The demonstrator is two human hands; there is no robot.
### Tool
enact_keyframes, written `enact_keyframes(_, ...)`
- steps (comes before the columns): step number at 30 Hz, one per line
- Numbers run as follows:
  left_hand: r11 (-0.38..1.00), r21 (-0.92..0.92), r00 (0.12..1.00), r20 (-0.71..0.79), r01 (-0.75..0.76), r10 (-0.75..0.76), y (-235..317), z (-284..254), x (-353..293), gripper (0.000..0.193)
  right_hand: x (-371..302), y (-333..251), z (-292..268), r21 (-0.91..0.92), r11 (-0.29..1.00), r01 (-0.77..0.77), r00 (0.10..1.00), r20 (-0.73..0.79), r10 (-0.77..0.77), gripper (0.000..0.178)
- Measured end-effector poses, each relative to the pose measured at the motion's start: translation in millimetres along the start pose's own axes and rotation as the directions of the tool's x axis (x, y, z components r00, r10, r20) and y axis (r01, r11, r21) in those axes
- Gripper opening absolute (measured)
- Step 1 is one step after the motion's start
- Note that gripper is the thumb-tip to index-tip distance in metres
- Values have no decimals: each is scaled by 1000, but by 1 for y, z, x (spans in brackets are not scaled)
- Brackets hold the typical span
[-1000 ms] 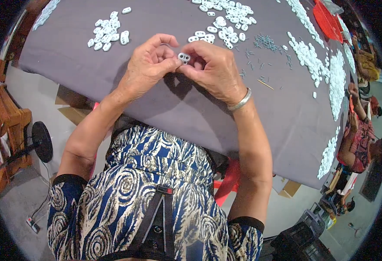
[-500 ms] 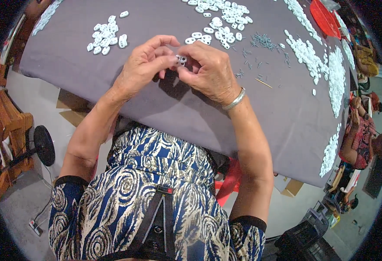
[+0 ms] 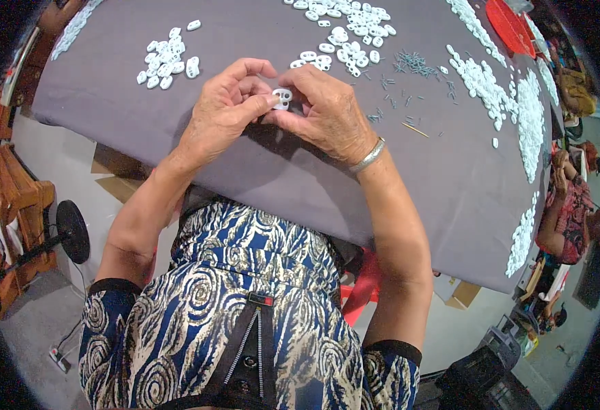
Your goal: The person assembles small plastic components together by hand and places the assembled pieces onto the table.
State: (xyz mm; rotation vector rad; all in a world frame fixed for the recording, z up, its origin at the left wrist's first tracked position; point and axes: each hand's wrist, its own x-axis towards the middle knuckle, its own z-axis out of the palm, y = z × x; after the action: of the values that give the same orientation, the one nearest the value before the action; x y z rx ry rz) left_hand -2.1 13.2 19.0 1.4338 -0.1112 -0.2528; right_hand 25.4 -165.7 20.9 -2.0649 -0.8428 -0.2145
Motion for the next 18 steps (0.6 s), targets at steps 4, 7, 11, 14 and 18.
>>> enact_keyframes(4,999,10,999,7,-40,40,3,0,-1,23,-1,-2,-3,51,998,-32,998,52,29,29)
enact_keyframes(7,997,50,998,8,-65,65,7,1,-3,24,-3,1,-2,-19,999,38,997,68,-36,28)
enact_keyframes(11,995,91,998,65,-34,28,12,-1,-5,29,-3,2,-3,32,998,57,996,70,-59,25)
enact_keyframes(14,996,81,996,84,-29,22,16,-2,-6,29,-3,-2,-4,66,998,9,996,86,-14,26)
enact_keyframes(18,999,4,993,114,-40,40,19,-2,-7,29,-1,-11,-10,52,997,-53,990,133,45,26)
